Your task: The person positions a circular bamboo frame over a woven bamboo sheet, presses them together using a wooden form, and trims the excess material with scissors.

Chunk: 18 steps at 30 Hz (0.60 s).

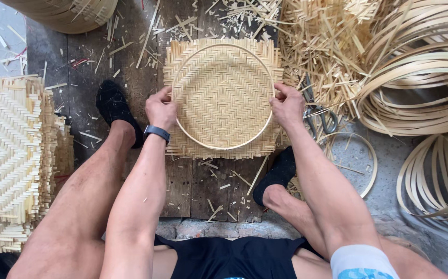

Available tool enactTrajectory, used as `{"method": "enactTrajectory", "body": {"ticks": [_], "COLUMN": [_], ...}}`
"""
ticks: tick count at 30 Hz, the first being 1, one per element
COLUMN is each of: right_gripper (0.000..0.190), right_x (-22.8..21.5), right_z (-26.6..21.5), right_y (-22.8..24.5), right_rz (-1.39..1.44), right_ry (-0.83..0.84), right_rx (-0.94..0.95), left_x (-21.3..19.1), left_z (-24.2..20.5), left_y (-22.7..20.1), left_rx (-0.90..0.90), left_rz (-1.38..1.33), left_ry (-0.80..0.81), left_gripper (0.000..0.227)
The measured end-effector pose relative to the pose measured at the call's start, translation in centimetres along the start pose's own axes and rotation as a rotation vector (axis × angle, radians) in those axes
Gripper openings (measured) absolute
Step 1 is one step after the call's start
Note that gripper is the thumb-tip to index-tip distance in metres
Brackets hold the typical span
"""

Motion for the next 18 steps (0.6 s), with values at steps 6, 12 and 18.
{"method": "enactTrajectory", "body": {"ticks": [6,12,18], "right_gripper": [0.045,0.026,0.022], "right_x": [1.5,0.5,0.6], "right_z": [-0.7,-1.3,-1.0], "right_y": [-1.1,-0.5,-0.2], "right_rz": [-0.076,-0.044,-0.030], "right_ry": [-0.079,-0.109,-0.099], "right_rx": [0.035,0.097,0.152], "left_x": [-0.6,-1.1,-1.1], "left_z": [0.1,-1.0,-0.9], "left_y": [1.1,0.8,1.3], "left_rx": [-0.078,-0.151,-0.212], "left_rz": [0.135,0.149,0.050], "left_ry": [0.068,0.022,0.048], "left_gripper": [0.045,0.030,0.029]}}
Point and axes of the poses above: each hand's wrist, its own z-axis towards the middle knuckle, its own x-axis out of the palm, y = z × x, the point moved 1 cm from there along z, towards the middle knuckle, and after that the axes turned 3 degrees about -x, right-handed, at the moved point
